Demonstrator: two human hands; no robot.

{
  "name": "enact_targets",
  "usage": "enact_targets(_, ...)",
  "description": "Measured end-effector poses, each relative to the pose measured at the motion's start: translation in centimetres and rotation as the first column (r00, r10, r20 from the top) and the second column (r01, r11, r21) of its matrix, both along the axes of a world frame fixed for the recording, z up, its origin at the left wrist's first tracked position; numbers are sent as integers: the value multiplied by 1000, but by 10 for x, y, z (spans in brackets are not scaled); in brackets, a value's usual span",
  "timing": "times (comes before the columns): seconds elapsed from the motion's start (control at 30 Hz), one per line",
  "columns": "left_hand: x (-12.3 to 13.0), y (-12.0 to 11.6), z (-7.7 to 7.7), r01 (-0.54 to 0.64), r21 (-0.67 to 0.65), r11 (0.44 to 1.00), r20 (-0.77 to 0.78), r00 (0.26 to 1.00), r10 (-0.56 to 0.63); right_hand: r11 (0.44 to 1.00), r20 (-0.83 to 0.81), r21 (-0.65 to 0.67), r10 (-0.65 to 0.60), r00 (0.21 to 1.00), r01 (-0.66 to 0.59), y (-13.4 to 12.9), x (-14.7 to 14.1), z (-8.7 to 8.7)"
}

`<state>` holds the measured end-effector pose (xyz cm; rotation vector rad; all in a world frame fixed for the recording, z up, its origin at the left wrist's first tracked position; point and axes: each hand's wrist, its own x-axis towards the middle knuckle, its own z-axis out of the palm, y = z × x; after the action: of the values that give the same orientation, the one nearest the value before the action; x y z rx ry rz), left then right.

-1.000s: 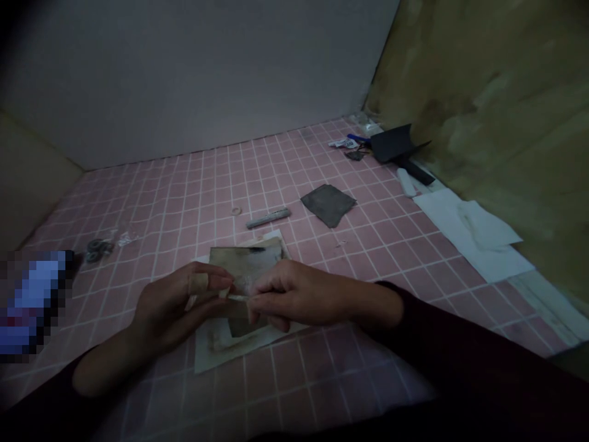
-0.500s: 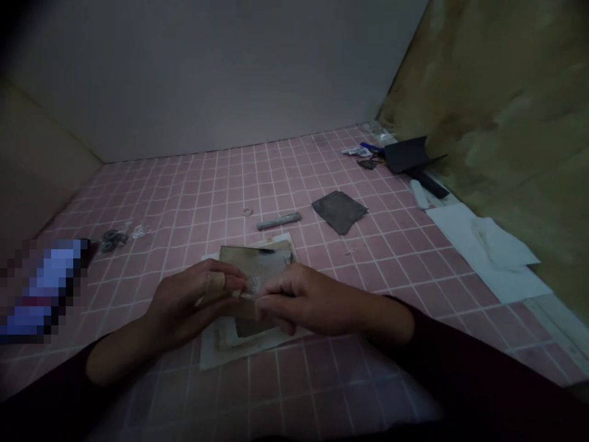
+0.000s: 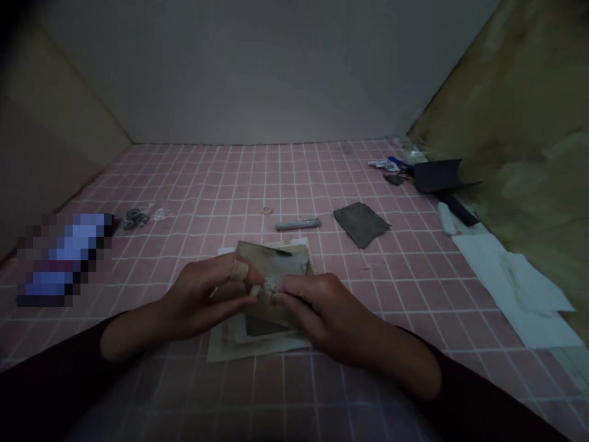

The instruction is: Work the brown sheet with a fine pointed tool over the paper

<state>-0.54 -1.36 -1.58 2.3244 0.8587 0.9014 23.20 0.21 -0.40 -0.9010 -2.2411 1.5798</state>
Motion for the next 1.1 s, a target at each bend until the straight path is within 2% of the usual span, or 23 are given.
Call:
enact_targets(0.07,0,1,2,-35,-32,999,22,999,36,949,2,309,-67,998,63,-4,0,-6)
enact_targets(0.1,-1,1,2,-42,-48,998,29,999,44,914,11,400,-74,997,63,-6,0,-9)
enact_targets(0.17,-1,1,1,-45,-70,997,29,998,47,909,42,415,-59,997,36,-8,-1,-11)
enact_targets(0.2,-1,1,0,-36,-67,997,22,999,38,939,54,343,-46,997,24,-8,-1,-11)
enact_targets(0.27,-1,0,-3,11,-36,999,-11,1000,-11,999,63,52,5,998,-8,-4,-1,-5)
enact_targets(0.33,-1,-1,-4,54,30,998,-35,998,-53,958,36,-281,76,997,-62,1,0,1)
enact_targets(0.37,-1,-1,-3,61,59,996,-41,997,-58,926,18,-370,95,995,-82,2,0,3)
enact_targets(0.4,-1,-1,-2,54,76,996,-41,998,-51,925,12,-371,89,996,-78,2,0,3)
enact_targets(0.43,-1,-1,-1,38,75,996,-34,999,-36,959,16,-279,56,998,-49,2,0,2)
enact_targets(0.5,-1,0,2,15,29,999,-15,1000,-14,996,23,80,-38,999,36,-2,-1,-3)
enact_targets(0.57,-1,1,4,-2,-36,999,2,1000,2,925,19,374,-82,996,69,-6,-2,-9)
enact_targets(0.6,-1,2,3,-9,-55,998,3,1000,9,903,24,424,-80,996,63,-8,-2,-11)
enact_targets(0.67,-1,1,1,-3,-54,999,-23,1000,2,946,40,322,-45,998,30,-7,-3,-10)
enact_targets(0.73,-1,0,-1,30,-5,1000,-54,998,-30,999,43,6,31,999,-31,-4,-3,-5)
enact_targets(0.8,-1,-1,-2,58,57,997,-57,997,-54,961,8,-259,100,995,-95,0,-2,0)
enact_targets(0.83,-1,-1,-2,51,71,996,-42,998,-48,956,-4,-277,102,995,-99,1,-1,2)
enact_targets(0.87,-1,0,-1,34,66,997,-14,999,-33,978,-4,-198,72,997,-71,1,0,2)
enact_targets(0.9,-2,0,0,12,36,999,24,1000,-13,999,-1,-38,21,1000,-21,0,0,1)
enact_targets(0.93,-2,1,1,-9,-19,1000,64,998,10,987,0,157,-37,999,36,-2,0,-1)
enact_targets(1.0,-3,3,2,-36,-138,990,137,989,55,885,-6,458,-99,995,91,-7,0,-6)
enact_targets(1.03,-3,4,2,-42,-176,983,153,986,69,851,4,518,-103,995,86,-8,0,-8)
enact_targets(1.07,-4,4,1,-45,-187,981,152,986,75,853,20,516,-97,995,73,-9,-1,-9)
enact_targets(1.1,-4,4,0,-48,-172,984,131,989,71,890,35,453,-82,996,57,-9,-1,-9)
